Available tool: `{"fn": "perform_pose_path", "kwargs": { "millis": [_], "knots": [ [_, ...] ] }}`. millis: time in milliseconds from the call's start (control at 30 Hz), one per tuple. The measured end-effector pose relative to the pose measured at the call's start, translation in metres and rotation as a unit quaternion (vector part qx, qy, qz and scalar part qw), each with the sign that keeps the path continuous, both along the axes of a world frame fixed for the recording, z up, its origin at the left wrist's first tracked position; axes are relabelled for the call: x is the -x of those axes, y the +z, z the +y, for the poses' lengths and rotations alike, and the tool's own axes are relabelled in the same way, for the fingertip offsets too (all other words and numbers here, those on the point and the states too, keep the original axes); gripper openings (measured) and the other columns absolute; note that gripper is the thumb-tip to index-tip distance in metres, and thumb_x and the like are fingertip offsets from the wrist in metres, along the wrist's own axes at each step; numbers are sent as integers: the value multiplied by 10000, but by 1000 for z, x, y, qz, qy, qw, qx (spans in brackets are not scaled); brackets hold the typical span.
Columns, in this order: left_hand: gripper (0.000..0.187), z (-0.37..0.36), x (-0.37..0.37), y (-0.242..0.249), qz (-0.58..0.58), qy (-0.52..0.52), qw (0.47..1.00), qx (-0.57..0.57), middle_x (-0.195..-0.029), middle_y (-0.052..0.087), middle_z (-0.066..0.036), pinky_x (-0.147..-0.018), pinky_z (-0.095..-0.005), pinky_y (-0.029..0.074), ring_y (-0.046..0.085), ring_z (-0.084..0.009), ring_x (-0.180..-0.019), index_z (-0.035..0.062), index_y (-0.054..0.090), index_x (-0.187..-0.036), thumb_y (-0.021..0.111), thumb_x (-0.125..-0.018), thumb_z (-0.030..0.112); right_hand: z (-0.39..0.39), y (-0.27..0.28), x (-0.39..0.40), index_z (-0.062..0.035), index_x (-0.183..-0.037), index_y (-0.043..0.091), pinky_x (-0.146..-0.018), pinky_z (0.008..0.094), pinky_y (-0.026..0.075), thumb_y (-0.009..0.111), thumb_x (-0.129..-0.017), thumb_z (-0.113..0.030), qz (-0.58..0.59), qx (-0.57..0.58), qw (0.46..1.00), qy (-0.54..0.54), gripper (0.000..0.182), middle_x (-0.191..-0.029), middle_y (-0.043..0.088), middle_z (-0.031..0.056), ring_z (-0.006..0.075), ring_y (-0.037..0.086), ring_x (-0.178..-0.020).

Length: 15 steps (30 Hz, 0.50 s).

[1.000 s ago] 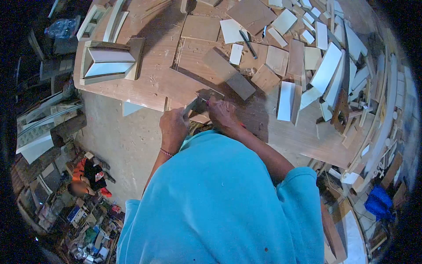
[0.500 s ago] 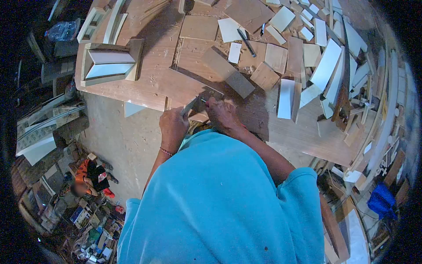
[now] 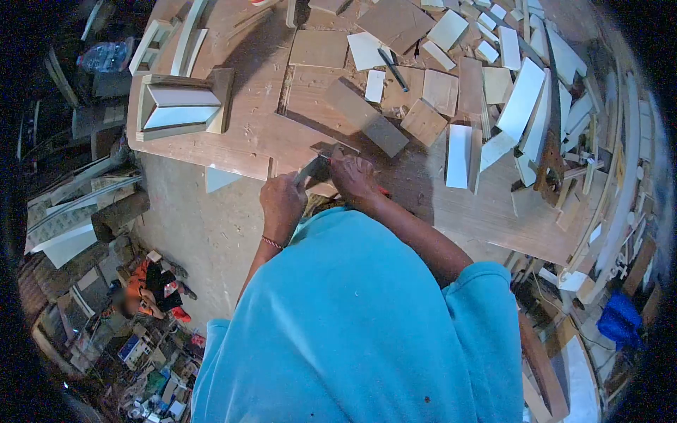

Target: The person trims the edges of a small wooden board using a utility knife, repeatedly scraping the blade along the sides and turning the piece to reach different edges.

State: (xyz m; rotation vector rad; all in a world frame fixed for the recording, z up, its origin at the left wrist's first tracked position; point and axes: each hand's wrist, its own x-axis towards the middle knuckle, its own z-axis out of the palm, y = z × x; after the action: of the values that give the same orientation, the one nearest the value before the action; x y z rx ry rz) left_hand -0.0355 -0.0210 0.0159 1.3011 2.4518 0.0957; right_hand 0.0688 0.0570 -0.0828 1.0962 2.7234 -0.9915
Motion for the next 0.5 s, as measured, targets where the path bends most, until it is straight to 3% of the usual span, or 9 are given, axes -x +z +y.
{"fn": "perform_pose_path", "kwargs": {
  "millis": [200, 300, 367, 500],
  "knots": [
    [67, 1, -1, 2, 12, 4, 1000, 7, -639, 581, -178, -558, -410, 468, 586, -331, -629, 42, 599, -663, 538, -678, 65, 4, 14, -4, 13, -953, 497, -495, 415, 461, 437, -806, -142, -42, 67, 997, 26, 223, -690, 597, 183, 322, 609, -635],
    [69, -1, -2, -1, 5, -4, 1000, -7, -636, 579, -177, -559, -412, 466, 585, -333, -629, 41, 598, -662, 536, -678, 67, -3, 12, -13, 11, -912, 497, -489, 405, 451, 449, -798, -145, -32, 45, 998, 21, 199, -693, 598, 184, 328, 607, -642],
    [67, 0, 0, -1, 9, -5, 1000, -9, -636, 580, -176, -554, -414, 464, 583, -337, -625, 40, 594, -656, 537, -678, 68, -10, -13, -18, -2, -872, 497, -496, 407, 446, 469, -783, -150, 40, -60, 997, 15, 175, -683, 599, 184, 316, 610, -650],
    [80, -5, 0, -6, -15, 23, 999, -16, -625, 570, -158, -549, -413, 442, 567, -334, -607, 51, 598, -661, 584, -691, 124, -2, 6, -7, -11, -823, 501, -488, 394, 458, 484, -766, -137, 9, -36, 999, 26, 140, -655, 600, 172, 300, 614, -625]
  ]
}}
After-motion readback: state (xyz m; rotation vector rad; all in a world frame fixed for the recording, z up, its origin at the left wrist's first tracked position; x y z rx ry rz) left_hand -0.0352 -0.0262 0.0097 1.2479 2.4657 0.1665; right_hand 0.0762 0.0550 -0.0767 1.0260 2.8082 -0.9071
